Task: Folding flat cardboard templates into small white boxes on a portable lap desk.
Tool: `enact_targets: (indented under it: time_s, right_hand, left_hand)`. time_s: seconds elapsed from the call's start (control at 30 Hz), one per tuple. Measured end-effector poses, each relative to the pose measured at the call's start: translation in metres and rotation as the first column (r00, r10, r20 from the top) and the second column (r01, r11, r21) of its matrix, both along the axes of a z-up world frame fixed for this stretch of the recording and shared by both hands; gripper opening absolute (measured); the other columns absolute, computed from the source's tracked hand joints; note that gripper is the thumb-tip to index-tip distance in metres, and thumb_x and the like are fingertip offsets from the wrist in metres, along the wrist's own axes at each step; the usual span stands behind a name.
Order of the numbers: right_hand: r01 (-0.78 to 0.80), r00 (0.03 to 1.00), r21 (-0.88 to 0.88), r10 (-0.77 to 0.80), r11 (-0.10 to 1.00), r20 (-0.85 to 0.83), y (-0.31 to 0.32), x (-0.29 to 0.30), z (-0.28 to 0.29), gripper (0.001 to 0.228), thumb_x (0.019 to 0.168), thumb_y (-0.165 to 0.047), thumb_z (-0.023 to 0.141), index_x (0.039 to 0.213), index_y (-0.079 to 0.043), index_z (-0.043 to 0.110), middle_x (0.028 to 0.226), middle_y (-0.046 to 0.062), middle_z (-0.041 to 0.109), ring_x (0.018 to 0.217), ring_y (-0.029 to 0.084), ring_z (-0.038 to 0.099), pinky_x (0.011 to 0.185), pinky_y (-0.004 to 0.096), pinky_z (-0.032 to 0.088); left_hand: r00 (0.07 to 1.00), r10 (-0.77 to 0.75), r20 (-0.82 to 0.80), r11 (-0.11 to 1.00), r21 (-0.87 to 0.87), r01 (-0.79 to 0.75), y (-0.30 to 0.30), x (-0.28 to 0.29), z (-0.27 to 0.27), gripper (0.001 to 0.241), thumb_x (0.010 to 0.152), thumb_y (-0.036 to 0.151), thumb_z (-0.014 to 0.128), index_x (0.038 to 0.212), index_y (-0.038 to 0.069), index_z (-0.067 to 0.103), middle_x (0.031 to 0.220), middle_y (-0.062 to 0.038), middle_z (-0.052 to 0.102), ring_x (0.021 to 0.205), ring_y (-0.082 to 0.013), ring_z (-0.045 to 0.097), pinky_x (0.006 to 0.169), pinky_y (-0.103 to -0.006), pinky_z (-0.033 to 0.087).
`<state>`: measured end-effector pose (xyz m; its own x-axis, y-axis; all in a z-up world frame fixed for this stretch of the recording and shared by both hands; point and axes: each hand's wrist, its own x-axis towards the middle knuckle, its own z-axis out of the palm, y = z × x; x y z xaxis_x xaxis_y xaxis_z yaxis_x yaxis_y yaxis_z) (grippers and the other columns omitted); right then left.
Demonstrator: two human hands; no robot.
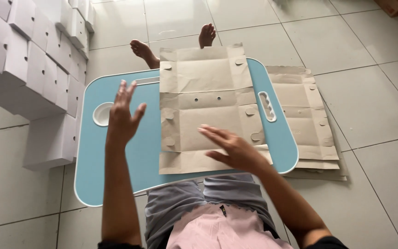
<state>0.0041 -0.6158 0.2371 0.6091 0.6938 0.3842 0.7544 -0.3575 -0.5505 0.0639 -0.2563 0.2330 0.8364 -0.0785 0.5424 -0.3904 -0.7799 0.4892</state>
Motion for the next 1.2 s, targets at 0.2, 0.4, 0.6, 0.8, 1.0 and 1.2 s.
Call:
enact_targets:
  time_s: [0.2,0.4,0.6,0.8,1.0,1.2]
  right_hand:
    - [0.243,0.969,-0.366,-0.212,0.899,0.123,-0.085,-0.044,-0.015,0.085,0.078,-0.055,0.08,0.151,-0.023,0.049,0.161,0.008,0.042,0.145,0.033,0.042,0.111,0.053,0.037]
    - [0.35,0.934,-0.353,-0.294,0.867,0.204,-0.086,-0.058,-0.051,0.078,0.077,-0.048,0.08,0.147,-0.025,0.054,0.164,-0.001,0.038,0.153,0.02,0.03,0.122,0.046,0.024]
    - [0.282,0.956,-0.267,-0.247,0.922,0.156,-0.077,-0.064,-0.043,0.065,0.074,-0.027,0.082,0.137,-0.026,0.065,0.158,-0.002,0.047,0.15,0.021,0.038,0.121,0.044,0.03]
    - [0.188,0.982,-0.067,-0.188,0.98,-0.006,-0.085,-0.059,-0.029,0.038,0.081,-0.023,0.079,0.118,-0.018,0.076,0.134,0.001,0.071,0.136,0.024,0.058,0.111,0.038,0.048]
    - [0.186,0.981,0.125,-0.178,0.975,-0.071,-0.09,-0.023,-0.019,0.022,0.089,-0.024,0.07,0.107,-0.012,0.076,0.094,0.004,0.082,0.064,0.012,0.076,0.057,0.023,0.063]
    - [0.44,0.897,0.05,-0.441,0.897,0.008,-0.073,0.006,-0.025,0.021,0.086,-0.017,0.079,0.106,-0.012,0.079,0.085,0.001,0.069,0.054,0.011,0.052,0.05,0.027,0.044]
  left_hand:
    - [0.943,-0.302,-0.138,0.879,0.342,0.331,-0.077,-0.123,0.003,0.095,0.075,0.058,0.078,0.154,0.018,0.044,0.163,-0.015,0.035,0.148,-0.0392,0.033,0.113,-0.0558,0.034]
    - [0.961,-0.041,-0.272,0.872,0.46,0.168,-0.089,-0.157,-0.055,0.101,0.071,0.048,0.082,0.156,0.02,0.036,0.169,-0.005,0.022,0.155,-0.0251,0.014,0.118,-0.0526,0.018]
    - [0.976,0.075,-0.206,0.902,0.432,0.021,-0.092,-0.191,-0.048,0.079,0.073,0.027,0.078,0.146,0.022,0.05,0.162,-0.006,0.039,0.151,-0.0252,0.031,0.112,-0.0662,0.022]
    - [0.978,0.049,-0.201,0.969,0.247,0.002,-0.083,-0.198,-0.022,0.047,0.073,0.023,0.082,0.119,0.018,0.072,0.127,-0.001,0.069,0.128,-0.0212,0.058,0.115,-0.0615,0.028]
    - [0.993,0.059,-0.104,0.998,0.044,-0.055,-0.078,-0.173,-0.007,0.041,0.091,0.032,0.068,0.123,0.006,0.07,0.08,-0.001,0.075,0.069,-0.0142,0.07,0.106,-0.0465,0.045]
    - [0.927,0.36,0.108,0.824,0.428,-0.371,-0.098,-0.155,-0.023,0.077,0.078,0.032,0.082,0.149,0.019,0.052,0.148,-0.007,0.052,0.143,-0.0275,0.043,0.113,-0.072,0.01]
